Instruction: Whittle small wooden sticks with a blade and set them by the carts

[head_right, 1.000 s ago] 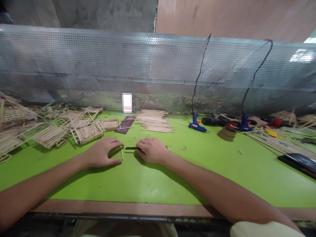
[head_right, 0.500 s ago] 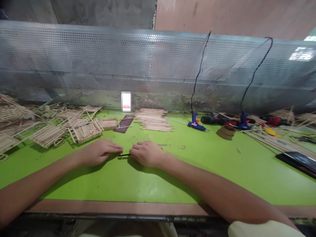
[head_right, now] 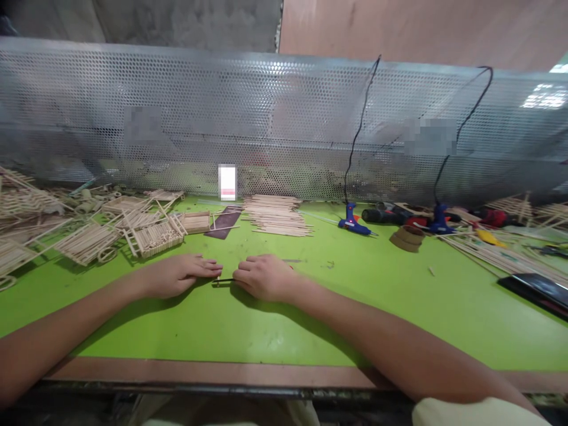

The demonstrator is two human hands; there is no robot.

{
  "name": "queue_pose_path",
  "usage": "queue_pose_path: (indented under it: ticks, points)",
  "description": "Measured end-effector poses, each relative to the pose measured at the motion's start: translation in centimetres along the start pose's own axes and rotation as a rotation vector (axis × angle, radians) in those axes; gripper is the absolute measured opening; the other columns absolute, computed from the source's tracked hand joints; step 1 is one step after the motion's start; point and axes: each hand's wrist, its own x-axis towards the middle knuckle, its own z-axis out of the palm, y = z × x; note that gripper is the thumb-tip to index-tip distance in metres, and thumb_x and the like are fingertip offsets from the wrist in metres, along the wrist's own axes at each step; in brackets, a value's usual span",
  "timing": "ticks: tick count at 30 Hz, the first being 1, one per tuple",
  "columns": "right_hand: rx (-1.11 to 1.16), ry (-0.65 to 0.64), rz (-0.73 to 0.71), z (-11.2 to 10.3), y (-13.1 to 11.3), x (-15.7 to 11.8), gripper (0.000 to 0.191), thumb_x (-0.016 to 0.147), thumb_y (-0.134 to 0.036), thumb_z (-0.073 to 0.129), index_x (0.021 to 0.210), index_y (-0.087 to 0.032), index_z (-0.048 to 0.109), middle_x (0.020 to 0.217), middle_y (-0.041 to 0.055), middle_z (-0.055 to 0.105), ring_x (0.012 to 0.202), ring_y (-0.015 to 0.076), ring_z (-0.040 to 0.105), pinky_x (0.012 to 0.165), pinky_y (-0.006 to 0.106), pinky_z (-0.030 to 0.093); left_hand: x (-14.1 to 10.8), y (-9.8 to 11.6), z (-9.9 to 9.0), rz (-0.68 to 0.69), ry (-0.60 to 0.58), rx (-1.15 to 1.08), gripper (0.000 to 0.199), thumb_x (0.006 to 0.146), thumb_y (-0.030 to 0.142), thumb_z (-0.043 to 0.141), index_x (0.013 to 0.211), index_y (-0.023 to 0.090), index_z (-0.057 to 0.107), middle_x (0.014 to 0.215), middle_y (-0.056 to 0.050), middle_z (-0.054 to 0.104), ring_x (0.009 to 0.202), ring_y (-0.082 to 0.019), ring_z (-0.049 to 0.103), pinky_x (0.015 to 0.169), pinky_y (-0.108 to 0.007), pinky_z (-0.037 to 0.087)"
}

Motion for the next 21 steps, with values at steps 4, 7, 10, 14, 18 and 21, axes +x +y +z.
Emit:
queue_pose_path:
  ticks: [4, 7, 10, 14, 18, 21]
  points:
    - [-0.003, -0.016, 0.012, 0.02, 0.02, 0.01, 0.028, 0.109, -0.029, 0.049, 0.097, -0.018, 0.071, 0.083, 0.0041, 0.072, 0.073, 0.0158, 0.058, 0.070, 0.030, 0.040, 0.02, 0.07, 0.13, 0.034, 0.038, -0.003, 0.051, 0.101, 0.012, 0.045, 0.145, 0.031, 0.062, 0.150, 0.001, 0.059, 0.141, -0.019, 0.055, 0.127, -0.043, 0.035]
    - [-0.003, -0.032, 0.019, -0.09, -0.07, 0.04, 0.028, 0.109, -0.029, 0.049, 0.097, -0.017, 0.071, 0.085, 0.0041, 0.072, 0.073, 0.0155, 0.058, 0.070, 0.029, 0.041, 0.01, 0.05, 0.22, 0.053, 0.051, 0.005, 0.052, 0.100, 0.011, 0.045, 0.144, 0.031, 0.062, 0.148, 0.000, 0.060, 0.140, -0.020, 0.056, 0.125, -0.046, 0.037]
    - [-0.010, -0.034, 0.003, -0.19, -0.18, 0.06, 0.028, 0.109, -0.030, 0.048, 0.096, -0.018, 0.071, 0.083, 0.0038, 0.072, 0.073, 0.0159, 0.058, 0.068, 0.030, 0.039, 0.01, -0.10, 0.32, 0.076, 0.069, 0.007, 0.052, 0.100, 0.011, 0.045, 0.144, 0.032, 0.062, 0.148, 0.000, 0.061, 0.140, -0.020, 0.057, 0.125, -0.046, 0.037]
    - [-0.020, -0.044, 0.036, -0.18, -0.30, 0.13, 0.026, 0.108, -0.029, 0.050, 0.097, -0.017, 0.071, 0.085, 0.0040, 0.073, 0.073, 0.0160, 0.059, 0.070, 0.030, 0.040, 0.05, -0.20, 0.43, 0.077, 0.059, 0.024, 0.055, 0.099, 0.009, 0.045, 0.146, 0.031, 0.061, 0.149, 0.000, 0.060, 0.140, -0.020, 0.056, 0.125, -0.045, 0.038]
    - [-0.026, -0.060, 0.082, -0.09, -0.43, 0.27, 0.024, 0.108, -0.029, 0.052, 0.099, -0.017, 0.071, 0.087, 0.0040, 0.073, 0.075, 0.0163, 0.060, 0.070, 0.029, 0.041, 0.06, -0.12, 0.50, 0.077, 0.068, 0.021, 0.053, 0.099, 0.009, 0.046, 0.145, 0.031, 0.061, 0.149, -0.001, 0.060, 0.139, -0.020, 0.057, 0.124, -0.044, 0.039]
    - [-0.049, -0.055, 0.090, -0.04, -0.47, 0.29, 0.024, 0.108, -0.028, 0.052, 0.097, -0.017, 0.070, 0.087, 0.0040, 0.073, 0.075, 0.0168, 0.060, 0.070, 0.030, 0.040, 0.06, -0.10, 0.52, 0.080, 0.074, 0.025, 0.052, 0.099, 0.010, 0.047, 0.145, 0.031, 0.062, 0.149, -0.001, 0.061, 0.139, -0.020, 0.058, 0.124, -0.044, 0.039]
